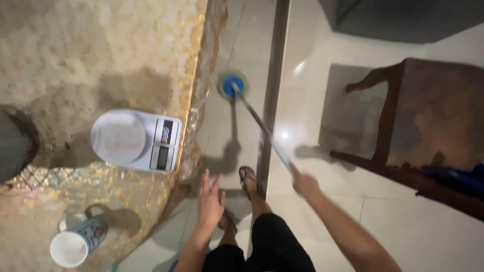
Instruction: The person mops the tiled floor of a room by hand using a mop and a bucket, occasionally rinsing and wringing the mop head in the bucket's centrifuge.
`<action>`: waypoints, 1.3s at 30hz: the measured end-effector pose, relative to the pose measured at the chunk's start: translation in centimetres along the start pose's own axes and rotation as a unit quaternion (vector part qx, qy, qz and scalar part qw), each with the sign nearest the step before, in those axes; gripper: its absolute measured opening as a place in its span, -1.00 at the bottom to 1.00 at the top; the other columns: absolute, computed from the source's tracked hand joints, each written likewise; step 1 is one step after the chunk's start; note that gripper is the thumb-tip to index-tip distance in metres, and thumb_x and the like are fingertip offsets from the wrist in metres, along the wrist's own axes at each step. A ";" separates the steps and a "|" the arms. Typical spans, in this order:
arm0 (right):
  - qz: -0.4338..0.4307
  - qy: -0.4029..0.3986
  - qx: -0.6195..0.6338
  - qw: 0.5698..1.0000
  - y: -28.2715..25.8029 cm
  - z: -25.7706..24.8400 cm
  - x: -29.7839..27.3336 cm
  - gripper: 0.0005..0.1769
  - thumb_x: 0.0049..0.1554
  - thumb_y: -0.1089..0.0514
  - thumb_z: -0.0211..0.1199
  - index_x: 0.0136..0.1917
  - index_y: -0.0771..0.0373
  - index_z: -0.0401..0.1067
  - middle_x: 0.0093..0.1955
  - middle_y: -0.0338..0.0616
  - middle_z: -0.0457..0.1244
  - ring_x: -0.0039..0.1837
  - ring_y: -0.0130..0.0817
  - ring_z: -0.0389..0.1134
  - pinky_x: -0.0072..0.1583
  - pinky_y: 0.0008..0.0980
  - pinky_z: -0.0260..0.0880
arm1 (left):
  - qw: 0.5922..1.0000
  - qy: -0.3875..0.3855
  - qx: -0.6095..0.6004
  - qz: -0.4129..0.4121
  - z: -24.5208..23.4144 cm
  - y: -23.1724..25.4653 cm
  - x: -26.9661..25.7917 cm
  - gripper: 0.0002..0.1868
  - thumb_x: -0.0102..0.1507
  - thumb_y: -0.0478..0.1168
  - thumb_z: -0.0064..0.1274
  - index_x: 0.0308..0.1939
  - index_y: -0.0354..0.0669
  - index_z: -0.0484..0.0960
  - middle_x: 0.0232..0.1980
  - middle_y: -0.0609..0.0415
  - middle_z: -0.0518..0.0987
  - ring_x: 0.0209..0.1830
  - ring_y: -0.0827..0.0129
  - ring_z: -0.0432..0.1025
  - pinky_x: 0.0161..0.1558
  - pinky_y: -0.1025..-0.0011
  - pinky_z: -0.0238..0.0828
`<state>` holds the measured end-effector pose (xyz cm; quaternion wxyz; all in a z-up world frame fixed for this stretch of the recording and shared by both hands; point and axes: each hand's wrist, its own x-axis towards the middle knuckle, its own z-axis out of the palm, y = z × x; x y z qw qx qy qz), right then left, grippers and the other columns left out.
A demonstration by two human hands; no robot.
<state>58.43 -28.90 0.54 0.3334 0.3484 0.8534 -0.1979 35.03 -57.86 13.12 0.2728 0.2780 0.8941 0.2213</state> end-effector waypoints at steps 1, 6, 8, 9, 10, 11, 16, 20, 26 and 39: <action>0.036 -0.034 -0.006 0.999 1.0 0.5 -3.0 -0.13 0.21 0.08 0.01 0.69 -0.30 -0.26 -0.06 0.16 0.39 -0.04 0.06 0.46 0.06 0.08 0.44 | 1.000 -0.004 0.000 0.005 -0.2 0.6 0.9 -0.36 0.20 -0.31 0.14 0.38 -0.02 0.40 0.61 -0.17 0.00 0.56 -0.13 0.03 0.44 0.05 0.08; 0.129 -0.156 0.017 0.979 1.4 -2.2 -8.6 -0.11 0.23 0.06 -0.07 0.71 -0.33 -0.36 0.10 0.09 0.40 0.14 -0.04 0.46 0.23 -0.05 0.43 | 1.000 -0.017 0.015 0.014 -0.5 2.7 1.9 -0.37 0.20 -0.31 0.14 0.38 -0.02 0.42 0.61 -0.17 0.00 0.58 -0.08 0.00 0.45 0.01 0.05; 0.131 -0.152 0.030 0.979 0.5 -3.8 -6.3 -0.17 0.26 0.01 -0.09 0.70 -0.33 -0.32 0.13 0.09 0.39 0.17 -0.04 0.45 0.25 -0.06 0.42 | 1.000 -0.017 0.008 0.013 -0.4 3.3 2.4 -0.36 0.19 -0.32 0.14 0.38 -0.03 0.41 0.60 -0.19 -0.01 0.57 -0.10 -0.01 0.43 0.02 0.06; 0.128 -0.147 0.030 0.980 0.0 -4.4 -4.4 -0.20 0.28 0.00 -0.11 0.70 -0.33 -0.29 0.15 0.10 0.38 0.19 -0.03 0.44 0.26 -0.06 0.41 | 1.000 -0.017 0.005 0.012 -0.3 3.4 2.7 -0.35 0.19 -0.33 0.13 0.38 -0.03 0.41 0.60 -0.21 -0.02 0.57 -0.11 -0.02 0.42 0.02 0.07; 0.126 -0.145 0.029 0.981 -0.4 -4.7 -2.7 -0.22 0.29 -0.02 -0.13 0.70 -0.33 -0.27 0.17 0.11 0.37 0.20 -0.02 0.43 0.27 -0.05 0.41 | 1.000 -0.008 0.003 0.016 -0.2 3.4 2.6 -0.36 0.19 -0.32 0.14 0.38 -0.04 0.41 0.60 -0.21 -0.01 0.57 -0.11 0.00 0.42 0.01 0.08; 0.114 -0.125 0.044 0.985 -0.7 -4.9 -0.7 -0.22 0.27 -0.01 -0.10 0.69 -0.33 -0.24 0.18 0.10 0.37 0.21 -0.01 0.42 0.27 -0.04 0.40 | 1.000 0.001 0.001 0.020 0.0 3.3 2.6 -0.37 0.20 -0.32 0.14 0.37 -0.04 0.42 0.59 -0.21 0.00 0.57 -0.11 0.01 0.42 0.01 0.08; 0.103 -0.053 0.024 0.993 -4.1 -9.5 12.3 -0.32 0.32 0.03 -0.16 0.67 -0.32 -0.09 0.20 0.07 0.36 0.22 -0.02 0.43 0.26 -0.01 0.41 | 1.000 0.004 -0.008 0.006 0.5 2.6 2.9 -0.38 0.19 -0.31 0.14 0.36 -0.05 0.42 0.60 -0.20 0.02 0.57 -0.13 0.02 0.43 0.00 0.09; 0.109 -0.052 0.055 0.991 -4.8 -11.2 16.1 -0.19 0.26 0.17 -0.15 0.70 -0.30 -0.18 0.14 0.12 0.38 0.17 0.01 0.45 0.22 -0.05 0.45 | 1.000 -0.001 0.005 -0.009 0.5 2.3 3.0 -0.38 0.20 -0.31 0.14 0.37 -0.04 0.43 0.61 -0.21 0.01 0.56 -0.15 0.02 0.44 -0.03 0.05; 0.079 -0.067 0.087 0.991 1.8 -2.9 4.7 -0.11 0.15 0.09 0.05 0.67 -0.31 -0.16 0.08 0.19 0.38 0.14 0.10 0.42 0.21 0.03 0.41 | 1.000 0.003 -0.011 0.019 0.8 2.5 2.8 -0.37 0.18 -0.33 0.13 0.36 -0.08 0.43 0.60 -0.24 0.01 0.57 -0.19 0.00 0.41 -0.03 0.08; 0.128 -0.071 0.132 0.980 1.6 -3.2 3.0 -0.03 0.15 -0.03 0.21 0.67 -0.41 -0.22 0.23 0.10 0.35 0.27 0.09 0.39 0.30 -0.03 0.37 | 1.000 -0.009 -0.007 -0.002 1.6 3.4 3.7 -0.36 0.18 -0.34 0.15 0.37 -0.02 0.42 0.60 -0.22 0.01 0.58 -0.15 -0.01 0.43 -0.04 0.05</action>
